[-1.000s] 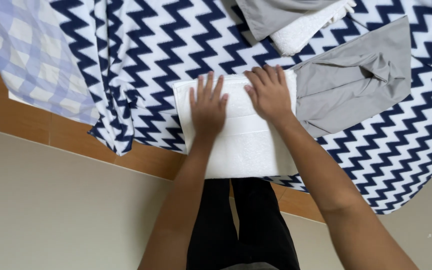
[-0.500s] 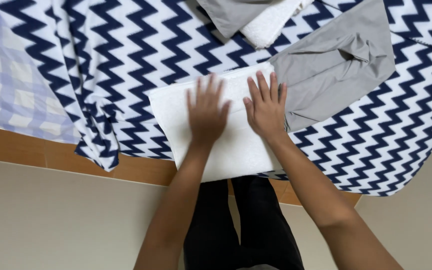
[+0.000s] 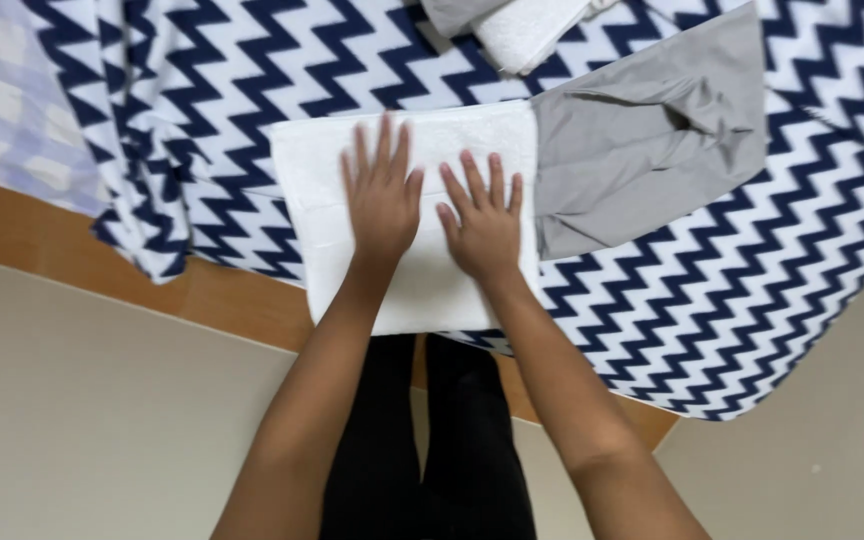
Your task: The person folds a white towel on a bed with a zigzag-patterned sheet. They smooth the towel, fold it in half, then fold it again into a compact rectangle, and place it on the bed.
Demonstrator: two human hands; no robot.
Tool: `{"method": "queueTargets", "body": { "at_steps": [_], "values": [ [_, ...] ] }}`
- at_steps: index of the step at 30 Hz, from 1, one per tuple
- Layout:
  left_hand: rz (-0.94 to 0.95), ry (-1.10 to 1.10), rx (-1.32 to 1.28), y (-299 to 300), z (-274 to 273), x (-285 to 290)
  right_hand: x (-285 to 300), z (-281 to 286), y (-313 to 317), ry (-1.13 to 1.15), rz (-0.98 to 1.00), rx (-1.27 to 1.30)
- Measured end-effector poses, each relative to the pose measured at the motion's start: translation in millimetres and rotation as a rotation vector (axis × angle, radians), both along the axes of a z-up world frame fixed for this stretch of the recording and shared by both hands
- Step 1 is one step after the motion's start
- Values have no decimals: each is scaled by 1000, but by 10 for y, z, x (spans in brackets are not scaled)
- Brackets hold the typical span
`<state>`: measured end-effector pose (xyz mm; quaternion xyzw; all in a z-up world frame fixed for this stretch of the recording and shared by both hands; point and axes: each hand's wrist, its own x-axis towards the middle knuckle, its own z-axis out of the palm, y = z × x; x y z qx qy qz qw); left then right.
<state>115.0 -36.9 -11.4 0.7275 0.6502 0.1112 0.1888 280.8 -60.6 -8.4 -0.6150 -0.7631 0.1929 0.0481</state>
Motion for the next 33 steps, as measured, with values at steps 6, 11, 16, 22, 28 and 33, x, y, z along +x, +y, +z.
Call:
{"method": "queueTargets", "body": {
  "at_steps": [6, 11, 16, 22, 28, 33],
  "values": [
    [90, 45, -96, -434, -41, -456, 71, 58, 141, -32, -58, 21],
    [242, 89, -91, -55, -42, -824, 404, 71, 413, -166, -193, -160],
    [310, 203, -9, -495, 55, -314, 231, 144, 87, -83, -216, 39],
    [101, 66, -113, -875, -14, -282, -48, 30, -396, 50, -79, -73],
    [253, 199, -99, -1113, 96, -852, 48, 180, -463, -39, -215, -68],
    [80, 120, -200, -1587, -67, -78, -159, 168, -962, -57, -136, -121]
  ]
}}
